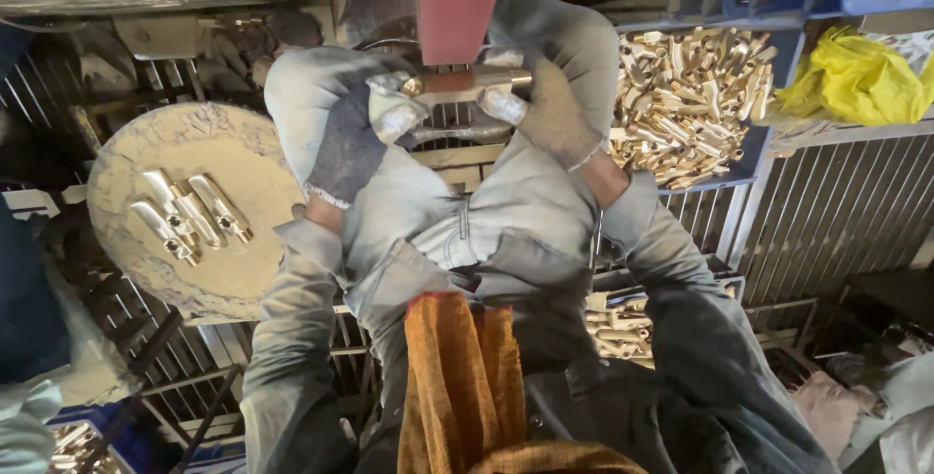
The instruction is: The person holds metal parts against a moving abrasive belt by hand to grind their surfaces, periodically switching to different parts from a nearby tray.
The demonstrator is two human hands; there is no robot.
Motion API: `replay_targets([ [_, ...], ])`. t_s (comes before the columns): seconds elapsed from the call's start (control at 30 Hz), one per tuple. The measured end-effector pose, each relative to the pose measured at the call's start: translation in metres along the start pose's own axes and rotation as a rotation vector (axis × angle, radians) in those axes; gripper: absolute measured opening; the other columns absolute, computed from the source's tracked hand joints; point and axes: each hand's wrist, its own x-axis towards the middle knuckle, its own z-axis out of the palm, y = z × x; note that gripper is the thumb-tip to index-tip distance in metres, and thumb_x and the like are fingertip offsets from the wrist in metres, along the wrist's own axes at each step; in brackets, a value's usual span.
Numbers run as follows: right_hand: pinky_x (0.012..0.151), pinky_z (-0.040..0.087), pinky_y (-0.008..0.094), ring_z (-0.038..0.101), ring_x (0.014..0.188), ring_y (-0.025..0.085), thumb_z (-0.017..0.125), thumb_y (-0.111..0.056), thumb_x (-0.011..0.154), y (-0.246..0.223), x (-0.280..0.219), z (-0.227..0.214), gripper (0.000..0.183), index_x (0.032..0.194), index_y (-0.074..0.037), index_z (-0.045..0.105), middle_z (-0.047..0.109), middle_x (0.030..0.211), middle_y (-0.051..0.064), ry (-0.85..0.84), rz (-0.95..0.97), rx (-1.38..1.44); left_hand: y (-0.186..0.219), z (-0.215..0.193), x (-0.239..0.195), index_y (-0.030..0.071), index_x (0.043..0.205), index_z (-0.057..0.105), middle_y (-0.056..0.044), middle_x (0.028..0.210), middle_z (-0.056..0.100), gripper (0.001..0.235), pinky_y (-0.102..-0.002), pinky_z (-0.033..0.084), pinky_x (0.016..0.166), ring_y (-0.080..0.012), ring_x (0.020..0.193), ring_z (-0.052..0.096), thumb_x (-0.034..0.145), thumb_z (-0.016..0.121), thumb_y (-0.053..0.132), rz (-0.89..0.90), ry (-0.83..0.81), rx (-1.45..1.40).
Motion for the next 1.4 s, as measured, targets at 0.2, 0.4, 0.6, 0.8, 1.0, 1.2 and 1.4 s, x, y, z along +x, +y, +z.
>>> replay_targets([
  [0.2, 0.086, 0.067, 0.033, 0.077, 0.1, 0.021, 0.079, -0.035, 0.094, 0.005, 0.015, 0.0, 0.067, 0.13, 0.01, 0.045, 0.072, 0.115, 0.016, 0.032, 0.011, -0.014, -0.009, -0.007, 0.016, -0.003, 0.12, 0.065, -0.01, 0.108, 0.074, 0.03, -0.034, 0.056, 0.089, -0.0182, 0.099, 0.069, 0.097, 0.074, 0.015, 0.178, 0.054, 0.288],
  [0.4, 0.084, 0.069, 0.035, 0.079, 0.095, 0.022, 0.076, -0.025, 0.096, -0.001, 0.021, 0.003, 0.056, 0.126, 0.012, 0.046, 0.073, 0.111, 0.017, 0.049, 0.175, 0.121, -0.017, -0.01, 0.022, -0.002, 0.114, 0.067, -0.009, 0.104, 0.075, 0.024, -0.034, 0.056, 0.088, -0.018, 0.098, 0.071, 0.099, 0.074, 0.015, 0.195, 0.089, 0.395],
  [0.6, 0.073, 0.065, 0.039, 0.078, 0.089, 0.023, 0.073, -0.022, 0.093, -0.016, 0.033, 0.009, 0.056, 0.129, 0.008, 0.043, 0.071, 0.108, 0.016, 0.075, 0.305, 0.25, -0.021, -0.004, 0.028, -0.001, 0.115, 0.067, -0.005, 0.102, 0.074, 0.024, -0.029, 0.06, 0.077, -0.0124, 0.089, 0.069, 0.097, 0.072, 0.013, 0.005, 0.09, 0.021],
  [0.8, 0.074, 0.065, 0.039, 0.079, 0.086, 0.024, 0.071, -0.025, 0.096, -0.014, 0.037, 0.009, 0.056, 0.129, 0.01, 0.044, 0.072, 0.106, 0.017, 0.107, 0.351, 0.233, -0.024, -0.002, 0.032, 0.0, 0.113, 0.067, -0.005, 0.099, 0.073, 0.023, -0.028, 0.06, 0.069, -0.0121, 0.083, 0.07, 0.095, 0.071, 0.014, -0.085, 0.128, -0.083],
  [1.0, 0.074, 0.065, 0.038, 0.078, 0.084, 0.022, 0.076, -0.027, 0.093, -0.009, 0.041, 0.01, 0.058, 0.127, 0.009, 0.047, 0.073, 0.103, 0.016, 0.13, 0.354, 0.244, -0.028, -0.007, 0.034, -0.001, 0.111, 0.071, -0.006, 0.1, 0.073, 0.02, -0.028, 0.058, 0.073, -0.013, 0.086, 0.068, 0.1, 0.073, 0.016, 0.011, 0.116, 0.085],
  [1.2, 0.074, 0.069, 0.036, 0.077, 0.084, 0.021, 0.079, -0.027, 0.091, -0.01, 0.045, 0.009, 0.054, 0.121, 0.01, 0.052, 0.073, 0.103, 0.015, 0.134, 0.376, 0.241, -0.03, -0.005, 0.039, 0.001, 0.111, 0.069, -0.004, 0.096, 0.073, 0.023, -0.028, 0.058, 0.066, -0.012, 0.08, 0.068, 0.094, 0.072, 0.017, -0.15, 0.125, -0.134],
  [1.4, 0.077, 0.069, 0.036, 0.077, 0.087, 0.022, 0.077, -0.023, 0.091, -0.011, 0.039, 0.012, 0.051, 0.122, 0.009, 0.05, 0.073, 0.108, 0.015, 0.162, 0.375, 0.303, -0.026, -0.002, 0.037, 0.0, 0.114, 0.069, -0.004, 0.098, 0.074, 0.027, -0.029, 0.06, 0.071, -0.0138, 0.083, 0.069, 0.094, 0.074, 0.018, -0.085, 0.118, -0.112],
])
